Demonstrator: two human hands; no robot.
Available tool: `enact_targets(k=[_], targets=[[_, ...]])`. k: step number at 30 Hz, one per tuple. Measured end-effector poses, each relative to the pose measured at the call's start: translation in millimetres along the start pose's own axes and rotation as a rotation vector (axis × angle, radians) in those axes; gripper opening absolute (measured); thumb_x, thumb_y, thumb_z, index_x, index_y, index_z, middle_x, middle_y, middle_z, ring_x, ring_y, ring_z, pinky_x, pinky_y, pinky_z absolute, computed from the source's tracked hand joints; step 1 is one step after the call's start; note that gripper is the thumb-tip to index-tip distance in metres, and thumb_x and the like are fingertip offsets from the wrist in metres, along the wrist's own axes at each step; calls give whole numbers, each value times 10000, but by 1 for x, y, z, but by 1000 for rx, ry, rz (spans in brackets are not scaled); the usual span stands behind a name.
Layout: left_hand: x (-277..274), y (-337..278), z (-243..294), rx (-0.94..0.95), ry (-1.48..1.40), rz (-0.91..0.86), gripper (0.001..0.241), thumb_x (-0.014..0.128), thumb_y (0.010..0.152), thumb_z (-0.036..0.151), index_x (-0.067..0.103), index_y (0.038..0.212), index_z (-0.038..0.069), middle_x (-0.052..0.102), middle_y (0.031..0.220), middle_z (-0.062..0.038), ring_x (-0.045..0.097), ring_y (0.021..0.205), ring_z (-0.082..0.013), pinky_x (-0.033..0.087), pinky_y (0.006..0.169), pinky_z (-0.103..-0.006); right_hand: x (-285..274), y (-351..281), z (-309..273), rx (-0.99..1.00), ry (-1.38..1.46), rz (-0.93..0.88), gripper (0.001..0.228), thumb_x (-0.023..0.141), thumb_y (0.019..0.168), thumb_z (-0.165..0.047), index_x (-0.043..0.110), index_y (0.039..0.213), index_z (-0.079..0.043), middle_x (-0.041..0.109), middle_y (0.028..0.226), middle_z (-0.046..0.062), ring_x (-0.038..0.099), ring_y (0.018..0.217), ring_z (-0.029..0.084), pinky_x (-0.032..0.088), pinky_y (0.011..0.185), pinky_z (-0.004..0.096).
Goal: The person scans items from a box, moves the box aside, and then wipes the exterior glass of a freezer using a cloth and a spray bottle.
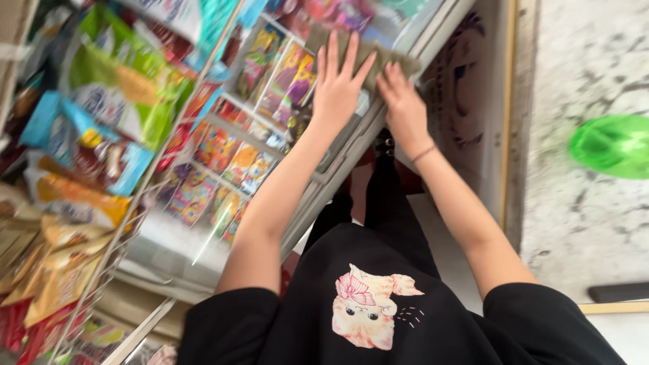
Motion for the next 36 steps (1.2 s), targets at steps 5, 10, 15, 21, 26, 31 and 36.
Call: enact_targets(k=[5,10,15,21,26,31,36], targets=[[63,133,28,-31,-57,63,586,618,906,109,563,1483,197,384,1568,-197,256,1459,-545,247,1212,-666,-33,76,102,75,-189,127,661,537,841,224,606,1442,-44,425,1623,181,374,1533,334,352,1267,508],[81,170,43,-61,-220,1,584,595,924,46,651,1443,307,477,1513,-89,338,1430,-437,234,1243,-588,-38,83,140,75,-181,232,707,550,926,191,473,1597,-17,370,1652,187,323,1530,366,299,1257,550],[59,114,54,54,-196,19,576,613,882,18,670,1408,248,405,1612,-82,236,1514,-430,193,1264,-603,-26,41,127,194,24,257,656,518,955,207,581,1515,-128,437,1628,136,416,1518,330,419,1259,424],[7,-12,52,11,-241,-34,566,613,915,67,649,1459,220,343,1674,-62,198,1570,-391,226,1265,-594,-6,-37,37,128,191,154,669,474,867,225,580,1466,-54,451,1571,231,426,1483,389,379,1248,485],[-34,-108,44,-91,-226,-80,580,605,904,57,654,1438,276,398,1648,-25,254,1567,-340,265,1254,-565,29,-97,-26,96,226,53,634,503,864,208,589,1439,-46,457,1569,223,410,1490,392,366,1247,492],[-56,-188,37,-161,-189,-122,599,608,898,47,651,1438,302,408,1642,-9,262,1568,-318,265,1247,-559,60,-141,-75,-46,218,-59,550,528,922,170,599,1434,-19,460,1576,214,377,1509,373,280,1258,578],[-66,-240,37,-202,-168,-103,615,603,888,28,644,1437,302,414,1642,1,277,1565,-310,277,1251,-562,81,-171,-107,-77,183,-64,540,543,948,159,591,1455,-22,457,1584,212,368,1516,377,269,1256,599]])
Point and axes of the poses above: each hand's wrist, its own y-axis towards the middle knuckle, its own x-axis out of the palm, z = x × y, the point moved 6 cm from there along y, towards the middle knuckle
